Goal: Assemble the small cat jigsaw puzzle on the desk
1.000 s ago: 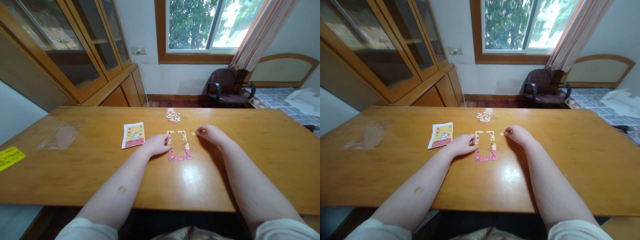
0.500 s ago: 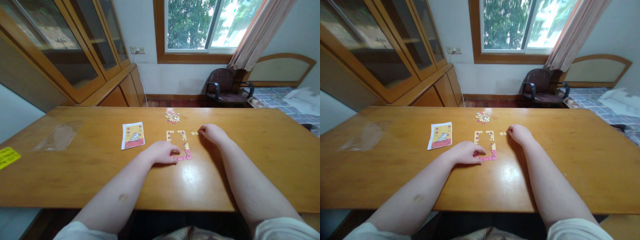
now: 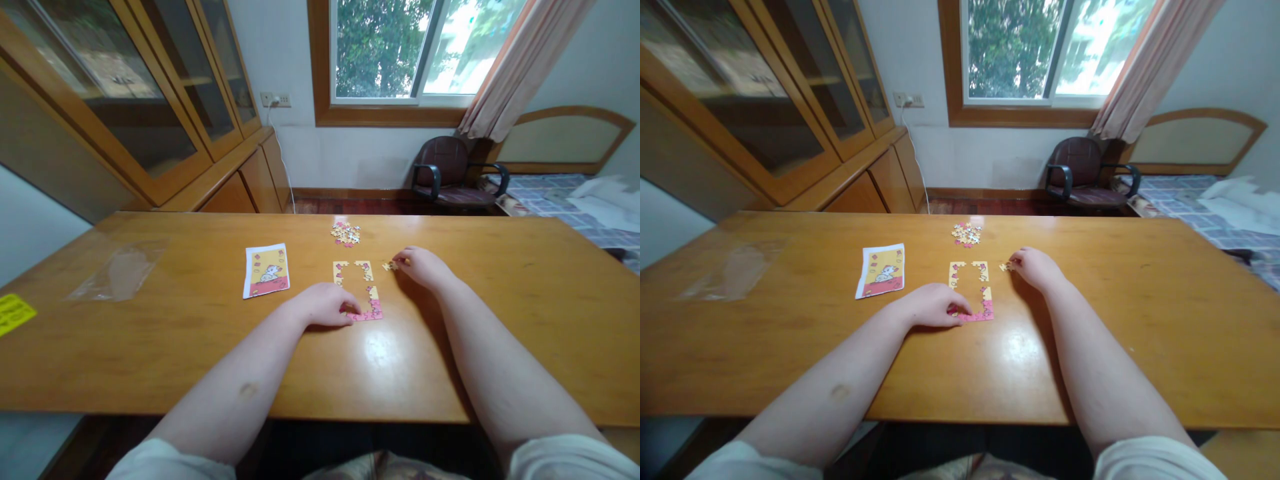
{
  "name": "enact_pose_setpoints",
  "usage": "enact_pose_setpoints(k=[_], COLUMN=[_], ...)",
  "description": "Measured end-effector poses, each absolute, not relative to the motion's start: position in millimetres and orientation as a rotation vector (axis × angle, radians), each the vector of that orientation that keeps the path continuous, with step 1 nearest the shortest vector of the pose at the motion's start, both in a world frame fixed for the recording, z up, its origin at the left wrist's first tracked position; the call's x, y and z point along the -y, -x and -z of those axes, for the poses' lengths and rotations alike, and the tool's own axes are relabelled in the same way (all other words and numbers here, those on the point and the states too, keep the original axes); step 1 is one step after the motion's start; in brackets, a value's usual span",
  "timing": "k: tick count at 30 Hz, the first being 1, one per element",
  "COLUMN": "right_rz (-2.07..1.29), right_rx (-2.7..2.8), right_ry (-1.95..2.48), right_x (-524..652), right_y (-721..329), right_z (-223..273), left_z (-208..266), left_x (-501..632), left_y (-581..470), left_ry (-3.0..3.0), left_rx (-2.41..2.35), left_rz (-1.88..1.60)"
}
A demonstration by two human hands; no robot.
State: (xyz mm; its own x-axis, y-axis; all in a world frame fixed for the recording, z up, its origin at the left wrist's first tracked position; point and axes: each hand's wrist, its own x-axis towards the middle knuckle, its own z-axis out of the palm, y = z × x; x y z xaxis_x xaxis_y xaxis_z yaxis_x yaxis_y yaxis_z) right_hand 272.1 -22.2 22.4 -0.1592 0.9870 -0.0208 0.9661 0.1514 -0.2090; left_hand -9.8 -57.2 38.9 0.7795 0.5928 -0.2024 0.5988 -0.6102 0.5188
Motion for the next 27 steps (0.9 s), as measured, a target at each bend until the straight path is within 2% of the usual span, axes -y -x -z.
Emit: enact_pose_setpoints(k=[7,13,20,27], right_rz=[-0.337,-0.447,-0.388,-0.418], right_rx=[2.306,2.461,2.323,2.199], right_ry=[1.905,1.711,1.975,2.064], right_x=[19.2,15.3,14.3,17.3], right_y=[-278.3,-279.7,-279.6,-278.0], right_z=[-18.6,-10.2,-12.4,-14.8], left_z=[-39.0,-40.6,-35.8,-29.3], left_x=[57.0,57.0,36.2,27.9], left_y=[10.7,8.7,21.1,25.5], left_ry=[-2.447,-2.358,-2.072,-2.007], left_rx=[-0.833,-0.971,-1.581,-1.62], left_rz=[0.042,-0.13,-0.58,-0.681])
